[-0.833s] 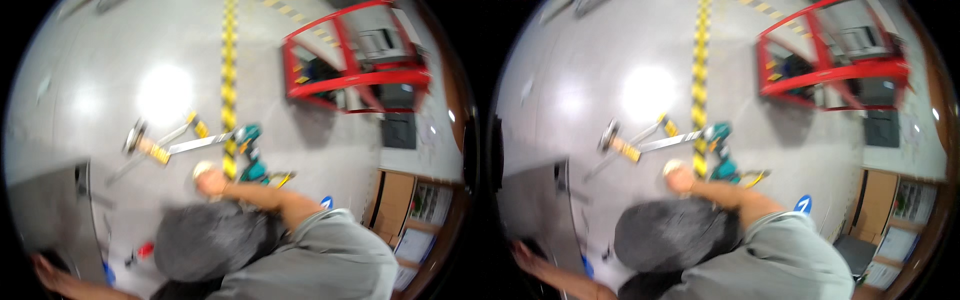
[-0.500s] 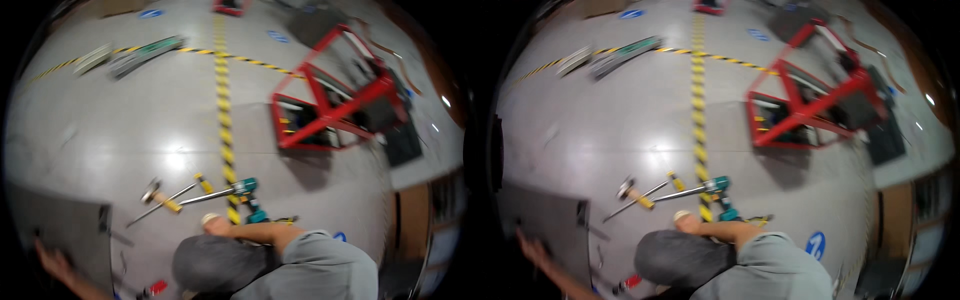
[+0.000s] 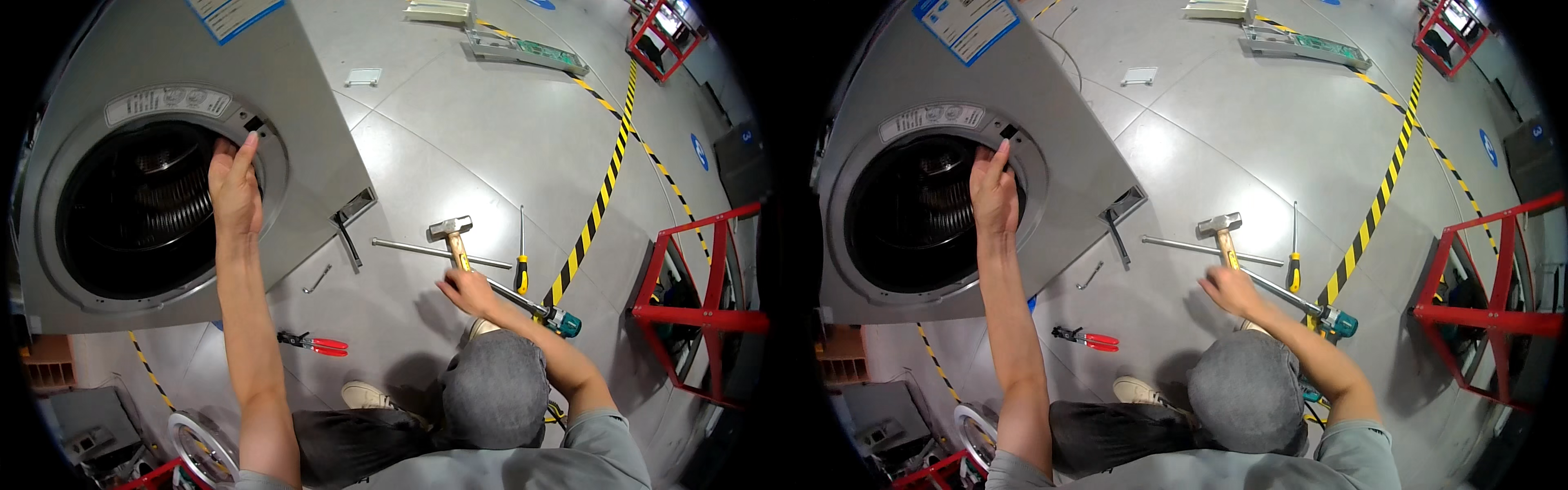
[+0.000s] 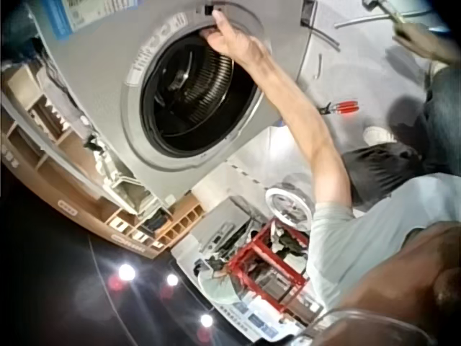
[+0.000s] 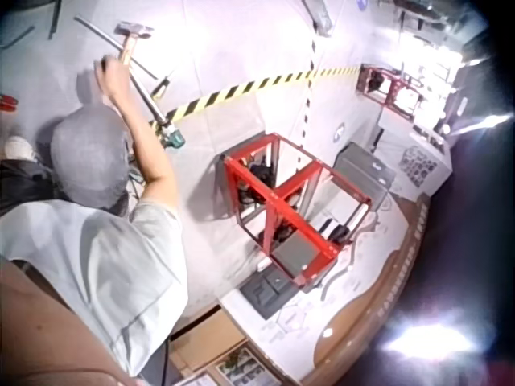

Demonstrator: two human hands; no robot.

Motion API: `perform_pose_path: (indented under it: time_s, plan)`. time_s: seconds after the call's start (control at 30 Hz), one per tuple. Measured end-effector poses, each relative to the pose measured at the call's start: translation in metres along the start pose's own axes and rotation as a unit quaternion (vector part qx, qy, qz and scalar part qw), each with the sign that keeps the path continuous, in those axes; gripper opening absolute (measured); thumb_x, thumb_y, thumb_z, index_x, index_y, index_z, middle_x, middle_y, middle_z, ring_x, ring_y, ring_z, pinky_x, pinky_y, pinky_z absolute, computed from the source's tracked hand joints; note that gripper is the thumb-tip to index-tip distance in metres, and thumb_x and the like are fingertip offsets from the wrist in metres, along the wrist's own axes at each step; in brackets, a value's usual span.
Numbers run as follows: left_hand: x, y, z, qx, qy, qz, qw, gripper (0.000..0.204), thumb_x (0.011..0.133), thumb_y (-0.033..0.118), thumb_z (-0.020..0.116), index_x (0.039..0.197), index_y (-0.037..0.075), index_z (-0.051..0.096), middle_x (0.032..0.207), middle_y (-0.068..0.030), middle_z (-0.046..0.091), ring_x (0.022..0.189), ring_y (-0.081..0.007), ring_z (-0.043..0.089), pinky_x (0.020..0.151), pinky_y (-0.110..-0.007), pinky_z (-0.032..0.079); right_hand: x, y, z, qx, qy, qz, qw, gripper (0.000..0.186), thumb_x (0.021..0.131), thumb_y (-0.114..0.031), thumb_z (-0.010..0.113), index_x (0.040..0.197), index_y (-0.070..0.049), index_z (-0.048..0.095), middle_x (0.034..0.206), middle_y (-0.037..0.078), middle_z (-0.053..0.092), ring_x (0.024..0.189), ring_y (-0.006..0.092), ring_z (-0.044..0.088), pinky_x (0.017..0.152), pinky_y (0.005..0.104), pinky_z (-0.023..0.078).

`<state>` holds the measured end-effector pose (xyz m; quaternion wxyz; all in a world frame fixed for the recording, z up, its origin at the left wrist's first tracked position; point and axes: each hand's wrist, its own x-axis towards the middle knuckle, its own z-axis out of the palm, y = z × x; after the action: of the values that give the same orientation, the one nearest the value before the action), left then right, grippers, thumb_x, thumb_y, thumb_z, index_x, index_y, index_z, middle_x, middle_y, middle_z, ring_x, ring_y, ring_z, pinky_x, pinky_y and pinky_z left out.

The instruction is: The person uses a screwdriver to unscrew and remove a screw from the front panel of a washing machine, then adjusts and presses on the rubber door seal with their hands.

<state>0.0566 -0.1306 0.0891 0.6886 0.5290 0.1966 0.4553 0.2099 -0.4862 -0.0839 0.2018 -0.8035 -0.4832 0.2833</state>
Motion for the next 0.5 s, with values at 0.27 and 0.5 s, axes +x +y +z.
perform_pose_path:
  time_s: [0.27,0.5]
  plan:
    - [-0.002,0.006,0.017,0.036,0.010,0.005,0.999,0.043,0.093,0.007,0.060,0.132,-0.003,0.045,0.128,-0.0095,0.055,0.120,-0.0152,0.049,0.107,-0.029,0.033,0.059,-0.044,-0.027,0.085,0.049,-0.143,0.985,0.024,0.091,-0.024,0.060,0.084,-0.001,0.060,0.078,0.017,0.063,0.076,0.0383,0.062,0.066,0.0472,0.048]
    - [0.005,0.007,0.037,0.056,0.103,0.018,0.993,0.034,0.089,0.004,0.061,0.123,0.004,0.054,0.116,-0.0053,0.060,0.108,-0.0144,0.055,0.095,-0.031,0.042,0.000,0.034,0.033,0.104,-0.071,-0.065,0.990,0.022,0.091,-0.023,0.059,0.084,-0.002,0.061,0.080,0.019,0.064,0.080,0.0398,0.061,0.072,0.0476,0.049]
